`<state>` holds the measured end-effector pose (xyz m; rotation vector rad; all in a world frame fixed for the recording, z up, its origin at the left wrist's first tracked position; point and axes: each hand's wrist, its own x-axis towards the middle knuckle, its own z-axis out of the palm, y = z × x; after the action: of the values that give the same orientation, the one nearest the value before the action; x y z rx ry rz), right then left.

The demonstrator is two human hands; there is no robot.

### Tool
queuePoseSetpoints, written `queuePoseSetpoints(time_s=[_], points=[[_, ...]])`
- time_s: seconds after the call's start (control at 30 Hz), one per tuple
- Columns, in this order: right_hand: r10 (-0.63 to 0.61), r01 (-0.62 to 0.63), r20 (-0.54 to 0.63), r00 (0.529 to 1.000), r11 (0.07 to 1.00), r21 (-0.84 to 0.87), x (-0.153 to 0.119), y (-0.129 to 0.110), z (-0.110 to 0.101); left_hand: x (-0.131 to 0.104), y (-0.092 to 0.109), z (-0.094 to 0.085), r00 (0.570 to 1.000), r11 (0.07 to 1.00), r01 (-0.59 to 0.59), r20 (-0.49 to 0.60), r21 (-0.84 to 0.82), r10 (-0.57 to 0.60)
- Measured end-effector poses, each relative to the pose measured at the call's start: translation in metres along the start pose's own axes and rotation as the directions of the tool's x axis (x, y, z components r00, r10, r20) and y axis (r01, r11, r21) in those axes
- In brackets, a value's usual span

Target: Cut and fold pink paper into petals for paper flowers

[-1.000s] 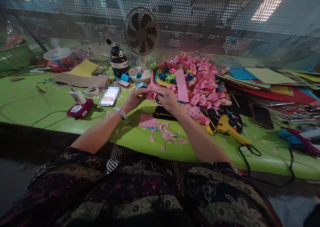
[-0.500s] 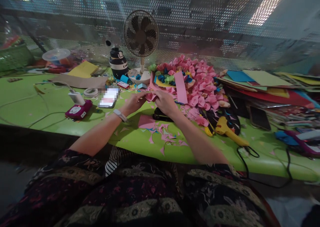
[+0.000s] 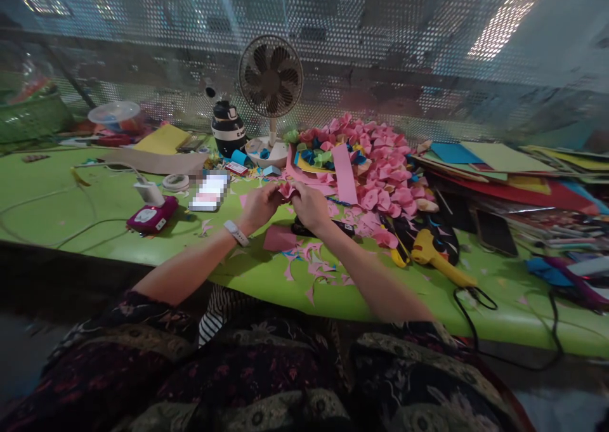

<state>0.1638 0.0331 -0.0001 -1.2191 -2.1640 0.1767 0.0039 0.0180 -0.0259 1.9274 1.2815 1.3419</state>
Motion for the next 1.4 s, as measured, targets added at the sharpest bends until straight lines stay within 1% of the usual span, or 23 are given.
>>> queuePoseSetpoints(time_s=[0.1, 0.17, 0.23, 0.3, 0.37, 0.43, 0.53, 0.57, 0.63, 0.7, 0.8, 0.87, 0.97, 1.07, 1.1, 1.17, 1.23, 1.3, 1.33, 1.4], points=[[0.008, -0.007, -0.008, 1.0, 0.994, 0.11, -0.002, -0.005, 0.002, -0.002, 0.003, 0.0, 0.998, 0.959, -0.017, -0.05, 0.282, 0.032], [0.004, -0.006, 0.011, 1.0, 0.978, 0.206, -0.002, -0.007, 0.003, -0.002, 0.007, -0.001, 0.998, 0.916, -0.008, -0.048, 0.401, 0.03], [0.016, -0.022, 0.028, 0.999, 0.968, 0.252, -0.002, -0.008, 0.003, -0.004, 0.011, -0.002, 0.999, 0.877, 0.0, -0.03, 0.48, 0.016], [0.02, -0.025, 0.025, 0.999, 0.975, 0.221, -0.002, -0.007, 0.003, -0.006, 0.016, 0.0, 1.0, 0.848, -0.007, -0.006, 0.53, 0.012], [-0.006, 0.001, 0.033, 0.999, 0.99, 0.143, -0.002, -0.008, 0.003, -0.009, 0.02, 0.002, 1.0, 0.825, -0.03, 0.02, 0.564, 0.022], [-0.034, 0.029, 0.103, 0.994, 0.998, 0.054, -0.003, -0.01, 0.002, -0.012, 0.023, 0.006, 0.997, 0.795, -0.074, 0.063, 0.602, 0.045], [-0.028, 0.042, 0.234, 0.972, 0.998, -0.054, -0.007, -0.017, 0.0, -0.015, 0.026, 0.011, 0.986, 0.733, -0.158, 0.139, 0.662, 0.087], [-0.022, 0.043, 0.253, 0.967, 0.996, -0.077, -0.009, -0.02, -0.001, -0.016, 0.027, 0.012, 0.983, 0.718, -0.18, 0.156, 0.672, 0.101], [-0.014, 0.038, 0.257, 0.966, 0.995, -0.091, -0.011, -0.023, -0.003, -0.016, 0.027, 0.01, 0.979, 0.711, -0.202, 0.163, 0.673, 0.124], [-0.008, 0.015, 0.236, 0.972, 1.0, -0.027, -0.011, -0.024, -0.006, -0.014, 0.027, 0.005, 0.983, 0.735, -0.181, 0.138, 0.653, 0.12], [-0.005, -0.033, 0.179, 0.984, 0.977, 0.211, -0.008, -0.019, -0.01, -0.01, 0.024, -0.006, 0.994, 0.804, -0.104, 0.096, 0.586, 0.058], [0.032, -0.076, 0.14, 0.99, 0.945, 0.319, -0.006, -0.015, -0.011, -0.007, 0.021, -0.011, 0.995, 0.845, -0.083, 0.092, 0.528, 0.04], [0.12, -0.147, 0.099, 0.988, 0.929, 0.34, -0.005, -0.009, -0.012, -0.004, 0.02, -0.014, 0.996, 0.896, -0.072, 0.078, 0.439, 0.041], [0.161, -0.183, 0.092, 0.983, 0.918, 0.351, -0.007, -0.005, -0.011, -0.004, 0.022, -0.015, 0.998, 0.943, -0.033, 0.062, 0.33, 0.014], [0.163, -0.187, 0.095, 0.982, 0.911, 0.368, -0.007, -0.003, -0.011, -0.003, 0.022, -0.016, 0.998, 0.961, -0.014, 0.06, 0.275, -0.002], [0.146, -0.165, 0.077, 0.986, 0.9, 0.403, -0.007, -0.001, -0.012, -0.003, 0.024, -0.018, 0.997, 0.993, 0.049, 0.058, 0.11, -0.055], [0.126, -0.127, 0.031, 0.992, 0.894, 0.431, -0.006, 0.003, -0.012, -0.001, 0.024, -0.021, 0.991, 0.99, 0.123, 0.06, -0.073, -0.119], [0.149, -0.133, 0.004, 0.989, 0.865, 0.484, -0.006, 0.007, -0.011, 0.0, 0.024, -0.024, 0.98, 0.958, 0.195, 0.075, -0.209, -0.184], [0.172, -0.155, 0.019, 0.985, 0.83, 0.536, -0.006, 0.008, -0.009, 0.001, 0.024, -0.025, 0.973, 0.941, 0.228, 0.087, -0.249, -0.212], [0.205, -0.217, 0.097, 0.974, 0.727, 0.651, -0.006, 0.01, -0.005, 0.001, 0.024, -0.026, 0.961, 0.918, 0.276, 0.109, -0.286, -0.255]])
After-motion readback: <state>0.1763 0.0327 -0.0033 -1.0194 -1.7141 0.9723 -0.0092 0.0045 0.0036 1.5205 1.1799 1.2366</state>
